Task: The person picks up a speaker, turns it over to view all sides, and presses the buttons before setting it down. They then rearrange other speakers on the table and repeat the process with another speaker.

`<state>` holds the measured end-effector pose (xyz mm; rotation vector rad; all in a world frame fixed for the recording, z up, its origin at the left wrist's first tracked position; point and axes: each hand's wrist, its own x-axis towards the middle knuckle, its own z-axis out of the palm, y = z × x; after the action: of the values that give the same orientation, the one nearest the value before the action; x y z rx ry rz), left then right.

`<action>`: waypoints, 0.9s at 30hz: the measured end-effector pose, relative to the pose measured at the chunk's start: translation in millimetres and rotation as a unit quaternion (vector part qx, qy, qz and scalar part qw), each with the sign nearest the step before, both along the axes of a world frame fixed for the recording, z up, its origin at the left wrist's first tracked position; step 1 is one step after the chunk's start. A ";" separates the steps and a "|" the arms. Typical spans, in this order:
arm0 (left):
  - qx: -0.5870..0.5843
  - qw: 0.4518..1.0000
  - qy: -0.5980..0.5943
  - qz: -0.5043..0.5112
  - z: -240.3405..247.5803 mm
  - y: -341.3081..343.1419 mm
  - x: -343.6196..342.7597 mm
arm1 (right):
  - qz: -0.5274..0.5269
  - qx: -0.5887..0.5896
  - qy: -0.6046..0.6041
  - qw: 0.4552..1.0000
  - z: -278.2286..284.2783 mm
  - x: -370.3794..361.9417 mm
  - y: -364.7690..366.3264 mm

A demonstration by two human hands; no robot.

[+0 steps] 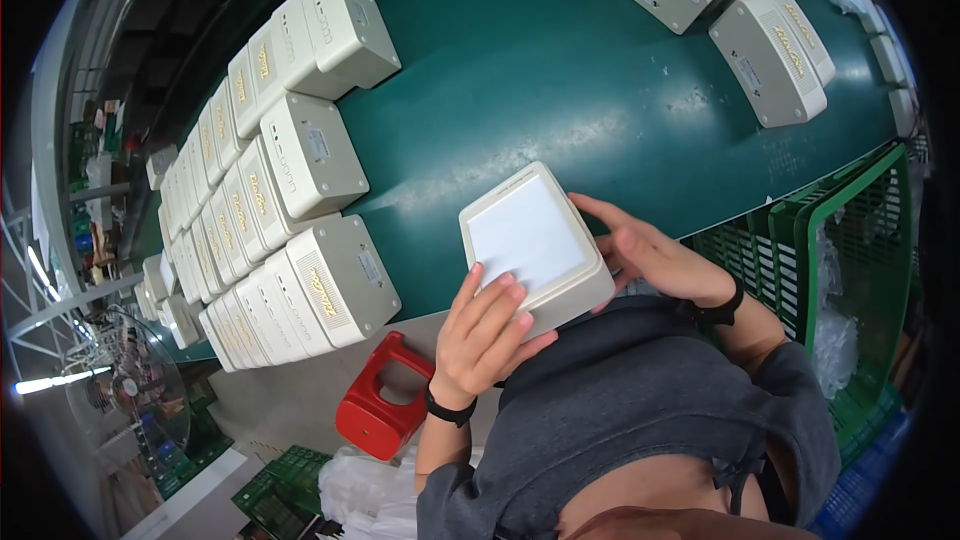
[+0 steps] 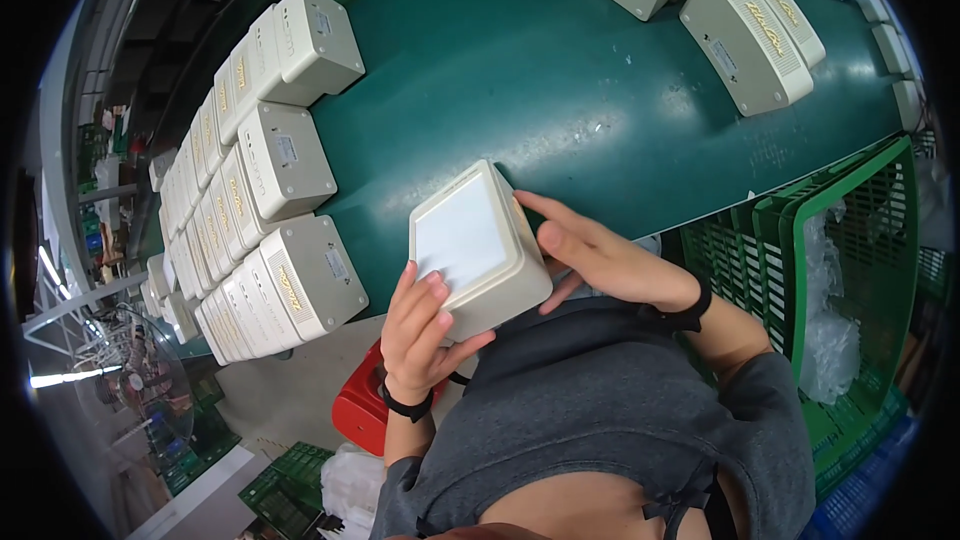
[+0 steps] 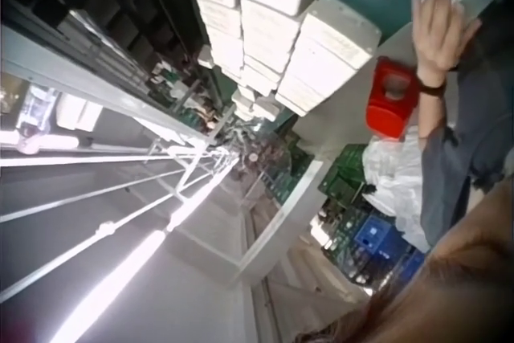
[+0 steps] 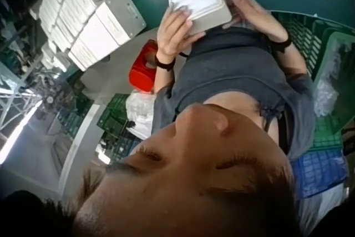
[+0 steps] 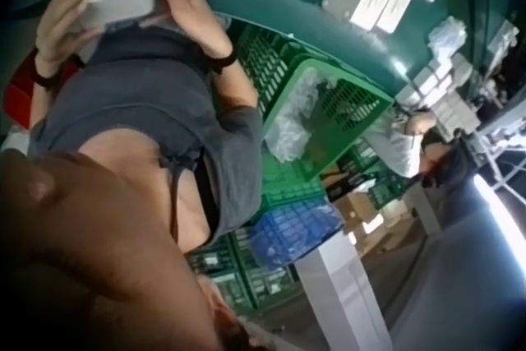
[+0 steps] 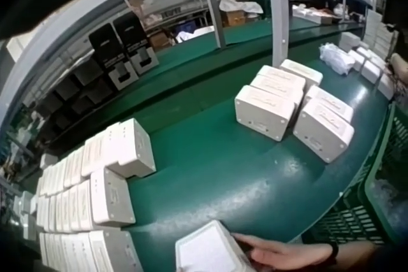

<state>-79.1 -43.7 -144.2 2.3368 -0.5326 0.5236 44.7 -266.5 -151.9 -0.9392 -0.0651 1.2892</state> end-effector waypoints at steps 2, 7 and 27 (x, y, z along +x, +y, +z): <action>0.026 0.999 -0.007 -0.020 -4.4 0.2 -5.2 | -0.022 0.005 0.026 0.999 2.4 -4.9 9.1; 0.011 1.000 -0.018 0.008 -14.5 -1.6 -11.6 | -0.089 0.054 -0.078 0.992 -1.1 -16.1 29.6; -0.661 0.716 0.224 0.036 -38.0 4.5 21.9 | -0.020 0.066 -0.582 0.810 37.5 -10.0 44.6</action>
<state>-57.1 -39.2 -182.2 0.9841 0.1976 0.1891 34.7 -221.8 -114.5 -1.4728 -1.0718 0.4820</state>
